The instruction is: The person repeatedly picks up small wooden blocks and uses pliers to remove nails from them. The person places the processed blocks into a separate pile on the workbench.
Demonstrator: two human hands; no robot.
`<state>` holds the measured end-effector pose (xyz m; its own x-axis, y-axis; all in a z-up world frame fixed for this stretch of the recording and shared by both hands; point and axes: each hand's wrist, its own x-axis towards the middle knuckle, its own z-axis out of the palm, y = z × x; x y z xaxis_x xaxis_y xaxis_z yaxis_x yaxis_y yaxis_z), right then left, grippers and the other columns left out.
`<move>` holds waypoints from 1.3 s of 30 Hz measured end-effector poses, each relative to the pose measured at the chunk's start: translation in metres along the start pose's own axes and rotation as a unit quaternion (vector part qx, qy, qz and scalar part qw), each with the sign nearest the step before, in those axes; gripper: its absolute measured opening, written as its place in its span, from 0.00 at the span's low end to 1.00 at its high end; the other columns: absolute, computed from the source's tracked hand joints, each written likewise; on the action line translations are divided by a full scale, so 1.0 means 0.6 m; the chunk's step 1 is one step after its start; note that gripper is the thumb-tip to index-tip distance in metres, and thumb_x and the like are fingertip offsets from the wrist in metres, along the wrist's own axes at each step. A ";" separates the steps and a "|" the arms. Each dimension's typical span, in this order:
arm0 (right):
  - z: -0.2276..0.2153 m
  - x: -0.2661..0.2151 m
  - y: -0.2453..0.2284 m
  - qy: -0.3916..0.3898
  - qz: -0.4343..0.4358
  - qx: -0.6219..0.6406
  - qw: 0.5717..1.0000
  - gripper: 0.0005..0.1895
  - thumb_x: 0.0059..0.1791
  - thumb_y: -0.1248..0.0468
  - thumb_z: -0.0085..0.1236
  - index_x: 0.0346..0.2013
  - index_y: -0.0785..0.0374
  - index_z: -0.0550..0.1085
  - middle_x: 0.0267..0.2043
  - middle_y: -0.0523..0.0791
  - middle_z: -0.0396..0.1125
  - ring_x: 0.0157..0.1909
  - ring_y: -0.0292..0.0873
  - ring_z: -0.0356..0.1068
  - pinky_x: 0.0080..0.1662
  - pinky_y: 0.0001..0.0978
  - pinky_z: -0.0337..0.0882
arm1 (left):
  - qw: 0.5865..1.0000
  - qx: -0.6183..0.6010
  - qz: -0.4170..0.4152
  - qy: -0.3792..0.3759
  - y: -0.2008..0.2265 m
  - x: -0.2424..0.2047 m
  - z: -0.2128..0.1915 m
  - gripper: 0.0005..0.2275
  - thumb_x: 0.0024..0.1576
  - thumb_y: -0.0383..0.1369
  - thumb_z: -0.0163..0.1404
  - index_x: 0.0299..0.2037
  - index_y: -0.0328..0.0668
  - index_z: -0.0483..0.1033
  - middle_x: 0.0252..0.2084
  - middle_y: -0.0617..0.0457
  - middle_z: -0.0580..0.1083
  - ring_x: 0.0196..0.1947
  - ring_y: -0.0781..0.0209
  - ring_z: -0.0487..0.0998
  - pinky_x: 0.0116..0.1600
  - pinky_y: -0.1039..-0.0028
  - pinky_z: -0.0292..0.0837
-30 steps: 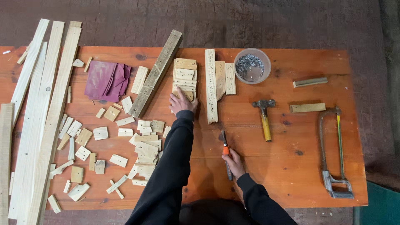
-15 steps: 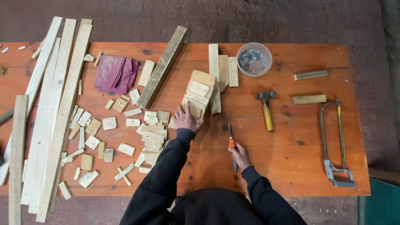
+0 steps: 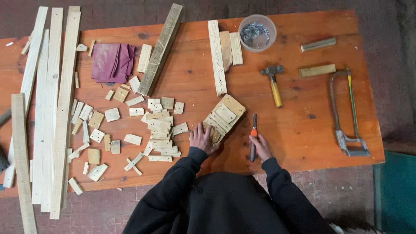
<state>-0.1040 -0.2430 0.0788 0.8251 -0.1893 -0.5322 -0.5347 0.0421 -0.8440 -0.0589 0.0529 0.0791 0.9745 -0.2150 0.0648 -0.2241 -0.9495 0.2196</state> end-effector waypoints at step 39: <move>-0.038 0.064 -0.113 -0.146 -0.114 -0.666 0.723 0.31 0.43 0.33 0.53 0.57 0.38 0.67 0.62 0.48 0.52 0.67 0.59 0.54 0.60 0.57 0.60 | 0.992 -0.114 -0.052 -0.031 0.157 0.078 0.102 0.38 0.50 0.53 0.56 0.68 0.43 0.61 0.68 0.42 0.63 0.72 0.46 0.58 0.74 0.39 0.40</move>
<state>-0.0403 -0.2753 0.1174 0.8188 0.1800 -0.5451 0.0797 -0.9760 -0.2026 -0.0334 -0.0607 0.0436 0.9899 -0.1389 -0.0292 -0.1123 -0.8924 0.4371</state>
